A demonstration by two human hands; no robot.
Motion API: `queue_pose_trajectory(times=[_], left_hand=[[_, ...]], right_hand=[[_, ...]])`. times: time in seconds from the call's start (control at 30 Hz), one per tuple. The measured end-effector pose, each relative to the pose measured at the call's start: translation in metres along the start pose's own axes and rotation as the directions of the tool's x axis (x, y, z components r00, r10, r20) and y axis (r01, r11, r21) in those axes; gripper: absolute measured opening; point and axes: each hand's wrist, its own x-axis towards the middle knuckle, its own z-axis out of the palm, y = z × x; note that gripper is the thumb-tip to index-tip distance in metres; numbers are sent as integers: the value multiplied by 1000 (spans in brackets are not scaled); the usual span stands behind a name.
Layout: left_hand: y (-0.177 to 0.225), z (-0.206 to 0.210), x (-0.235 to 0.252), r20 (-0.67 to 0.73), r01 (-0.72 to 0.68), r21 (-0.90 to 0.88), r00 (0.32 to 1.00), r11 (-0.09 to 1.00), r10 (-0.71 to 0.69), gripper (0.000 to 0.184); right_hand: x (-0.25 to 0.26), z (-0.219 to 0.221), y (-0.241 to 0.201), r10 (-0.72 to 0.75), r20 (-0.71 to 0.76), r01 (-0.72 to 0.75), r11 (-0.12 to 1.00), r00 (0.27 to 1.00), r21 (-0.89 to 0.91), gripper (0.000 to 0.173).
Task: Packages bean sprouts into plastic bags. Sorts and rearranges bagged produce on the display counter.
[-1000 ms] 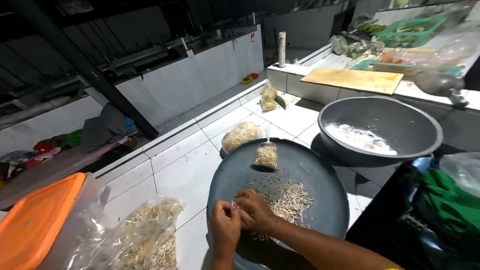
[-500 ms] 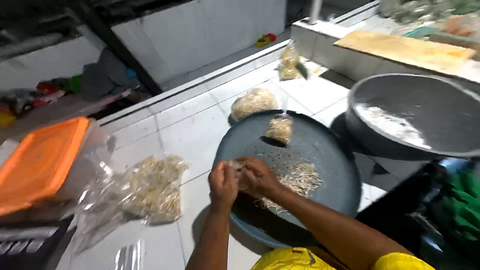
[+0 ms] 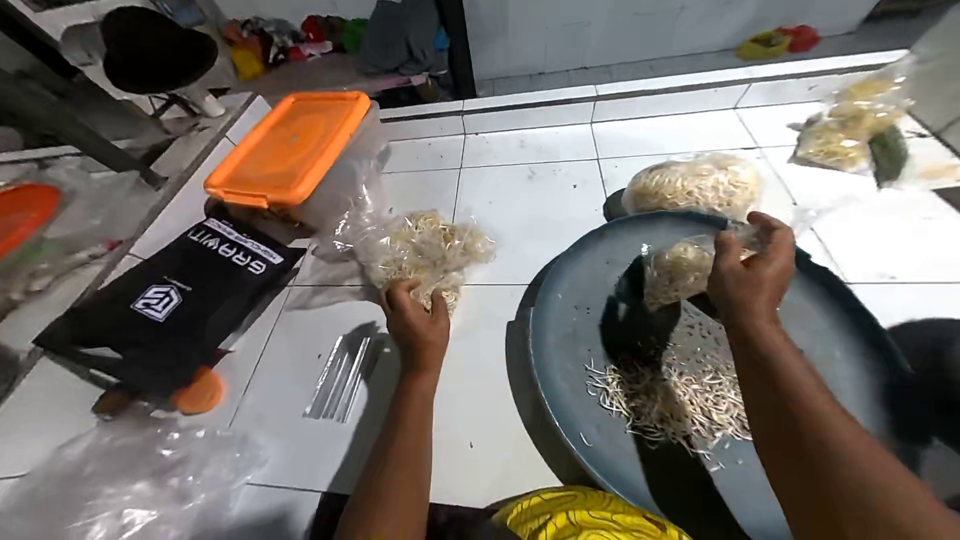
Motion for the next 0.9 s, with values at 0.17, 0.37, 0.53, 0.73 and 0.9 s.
queue_pose_trajectory(times=[0.17, 0.37, 0.53, 0.73, 0.9], left_hand=[[20, 30, 35, 342, -12, 158, 939, 987, -43, 98], [0, -6, 64, 419, -139, 31, 901, 990, 113, 28], [22, -68, 63, 309, -210, -467, 871, 859, 381, 15], [88, -61, 57, 279, -259, -771, 683, 582, 675, 14], [133, -39, 51, 288, -325, -654, 728, 683, 622, 13]], right_hand=[[-35, 11, -9, -151, 125, 148, 989, 981, 31, 49], [-67, -5, -19, -327, 32, 328, 945, 944, -12, 44], [-76, -3, -74, -395, 270, 320, 905, 878, 282, 28], [-63, 15, -168, -400, 609, -54, 806, 685, 590, 81], [-44, -4, -177, -608, 488, 188, 725, 626, 662, 9]])
